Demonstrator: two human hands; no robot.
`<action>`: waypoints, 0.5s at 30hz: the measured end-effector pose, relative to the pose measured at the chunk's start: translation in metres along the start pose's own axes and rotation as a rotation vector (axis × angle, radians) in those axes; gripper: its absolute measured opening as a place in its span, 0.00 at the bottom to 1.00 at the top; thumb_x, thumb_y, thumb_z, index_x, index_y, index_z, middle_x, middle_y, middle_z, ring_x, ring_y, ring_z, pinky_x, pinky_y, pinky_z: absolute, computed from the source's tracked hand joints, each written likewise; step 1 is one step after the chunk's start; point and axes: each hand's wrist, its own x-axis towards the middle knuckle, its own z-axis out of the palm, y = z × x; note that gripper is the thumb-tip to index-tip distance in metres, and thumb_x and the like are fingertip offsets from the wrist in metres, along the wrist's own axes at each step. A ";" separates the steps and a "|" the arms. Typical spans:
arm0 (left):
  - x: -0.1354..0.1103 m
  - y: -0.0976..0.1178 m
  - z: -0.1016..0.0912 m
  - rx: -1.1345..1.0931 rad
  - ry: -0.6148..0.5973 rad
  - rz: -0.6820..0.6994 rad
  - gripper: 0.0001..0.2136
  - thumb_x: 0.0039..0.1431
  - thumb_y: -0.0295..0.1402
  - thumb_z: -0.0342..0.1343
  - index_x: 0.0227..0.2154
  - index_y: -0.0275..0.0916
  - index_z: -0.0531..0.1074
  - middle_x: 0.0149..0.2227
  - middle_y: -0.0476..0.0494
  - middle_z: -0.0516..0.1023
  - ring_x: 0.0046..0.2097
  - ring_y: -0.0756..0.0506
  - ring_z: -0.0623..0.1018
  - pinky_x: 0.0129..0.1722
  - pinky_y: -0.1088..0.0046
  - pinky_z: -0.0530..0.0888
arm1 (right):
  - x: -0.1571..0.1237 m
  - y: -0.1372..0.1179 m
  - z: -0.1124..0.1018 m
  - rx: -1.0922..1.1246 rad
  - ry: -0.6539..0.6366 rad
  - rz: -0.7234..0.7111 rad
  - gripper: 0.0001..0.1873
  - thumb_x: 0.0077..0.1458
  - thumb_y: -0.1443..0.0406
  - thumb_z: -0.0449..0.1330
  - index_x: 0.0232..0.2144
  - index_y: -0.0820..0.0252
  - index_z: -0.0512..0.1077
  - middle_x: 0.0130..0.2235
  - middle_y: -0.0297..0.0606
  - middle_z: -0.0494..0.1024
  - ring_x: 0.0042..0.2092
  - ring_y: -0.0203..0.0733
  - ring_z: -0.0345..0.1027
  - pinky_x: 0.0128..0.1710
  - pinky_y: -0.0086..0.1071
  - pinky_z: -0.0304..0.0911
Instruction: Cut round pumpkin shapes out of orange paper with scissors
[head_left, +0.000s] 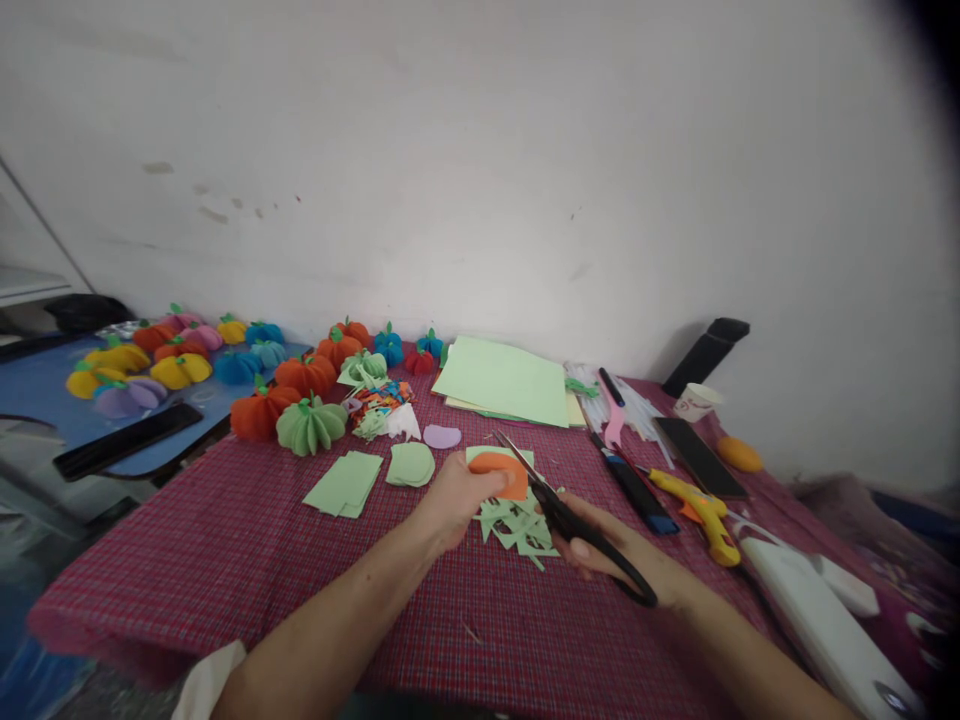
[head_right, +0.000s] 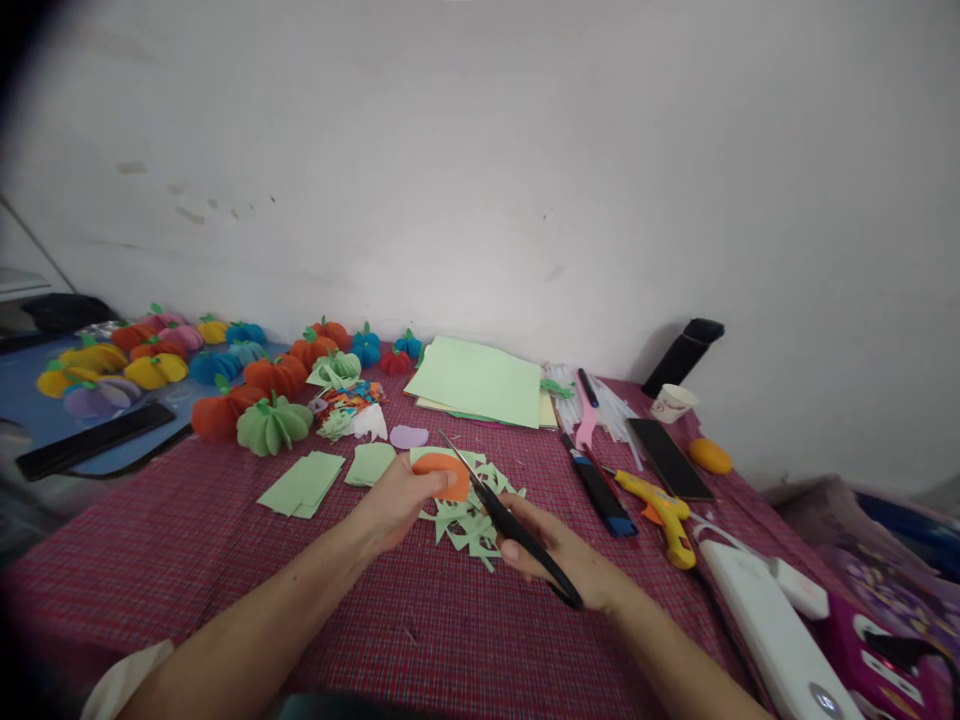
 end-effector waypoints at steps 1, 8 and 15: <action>0.000 0.000 0.000 0.003 0.000 0.002 0.06 0.40 0.25 0.53 0.24 0.34 0.73 0.23 0.48 0.73 0.26 0.50 0.70 0.31 0.73 0.67 | 0.000 0.000 0.000 0.000 0.003 -0.001 0.18 0.53 0.56 0.52 0.43 0.58 0.59 0.28 0.32 0.58 0.26 0.31 0.51 0.25 0.26 0.51; 0.000 -0.001 0.000 -0.001 -0.015 -0.003 0.05 0.40 0.26 0.54 0.24 0.34 0.73 0.24 0.47 0.74 0.27 0.50 0.70 0.31 0.73 0.67 | -0.001 0.007 -0.002 -0.004 0.012 -0.015 0.19 0.54 0.57 0.51 0.46 0.59 0.58 0.28 0.32 0.59 0.26 0.31 0.52 0.23 0.26 0.51; -0.001 0.002 0.001 -0.048 -0.025 -0.008 0.03 0.41 0.25 0.54 0.23 0.33 0.71 0.23 0.49 0.72 0.26 0.51 0.70 0.30 0.75 0.67 | 0.001 0.009 -0.002 0.009 0.010 -0.037 0.19 0.55 0.59 0.51 0.47 0.61 0.57 0.28 0.32 0.59 0.25 0.29 0.50 0.23 0.25 0.50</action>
